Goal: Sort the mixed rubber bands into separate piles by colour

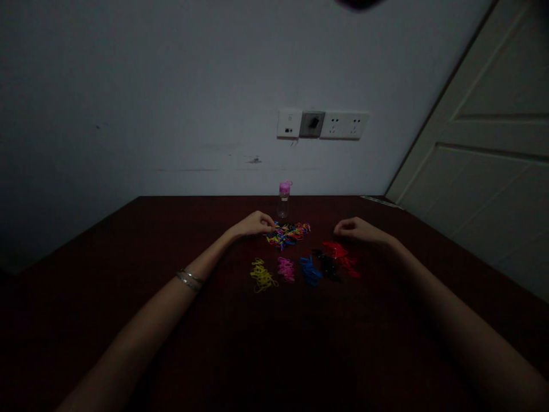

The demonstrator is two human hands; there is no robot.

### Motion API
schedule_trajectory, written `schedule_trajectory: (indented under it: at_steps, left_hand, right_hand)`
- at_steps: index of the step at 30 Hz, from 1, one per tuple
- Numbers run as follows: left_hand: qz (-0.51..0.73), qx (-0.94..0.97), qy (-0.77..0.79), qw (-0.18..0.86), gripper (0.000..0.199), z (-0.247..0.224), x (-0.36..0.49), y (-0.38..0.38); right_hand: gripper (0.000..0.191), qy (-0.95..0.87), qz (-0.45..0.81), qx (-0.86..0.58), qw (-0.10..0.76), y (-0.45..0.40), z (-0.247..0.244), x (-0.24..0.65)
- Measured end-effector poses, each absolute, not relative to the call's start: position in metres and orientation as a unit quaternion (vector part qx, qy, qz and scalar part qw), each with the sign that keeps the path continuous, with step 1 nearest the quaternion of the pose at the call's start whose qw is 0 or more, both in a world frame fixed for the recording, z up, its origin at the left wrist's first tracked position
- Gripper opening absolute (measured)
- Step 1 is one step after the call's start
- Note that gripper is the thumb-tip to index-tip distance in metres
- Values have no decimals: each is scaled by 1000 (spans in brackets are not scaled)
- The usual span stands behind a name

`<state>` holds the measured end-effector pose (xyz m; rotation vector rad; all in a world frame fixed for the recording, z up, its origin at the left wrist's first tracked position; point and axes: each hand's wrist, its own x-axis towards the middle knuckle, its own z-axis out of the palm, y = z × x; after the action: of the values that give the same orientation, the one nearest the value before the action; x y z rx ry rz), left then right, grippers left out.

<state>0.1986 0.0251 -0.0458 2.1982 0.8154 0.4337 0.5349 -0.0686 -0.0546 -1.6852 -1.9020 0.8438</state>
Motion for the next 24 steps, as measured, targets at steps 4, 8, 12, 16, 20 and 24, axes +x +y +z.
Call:
schedule_trajectory:
  at_steps: [4, 8, 12, 16, 20, 24]
  left_hand:
    - [90, 882, 280, 368, 28, -39, 203, 14]
    - [48, 909, 253, 328, 21, -34, 208, 5]
    - [22, 921, 248, 300, 20, -30, 209, 1]
    - [15, 927, 245, 284, 19, -33, 209, 4]
    - [17, 925, 245, 290, 17, -39, 210, 7]
    - [25, 921, 248, 300, 18, -37, 211, 5]
  right_hand:
    - [30, -685, 306, -613, 248, -68, -60, 529]
    - [32, -692, 297, -605, 260, -68, -62, 524]
    - [31, -701, 292, -595, 265, -67, -63, 523]
    - [29, -708, 284, -590, 265, -66, -64, 522]
    - [28, -708, 276, -595, 261, -67, -64, 519]
    - [26, -706, 285, -589, 271, -67, -65, 519]
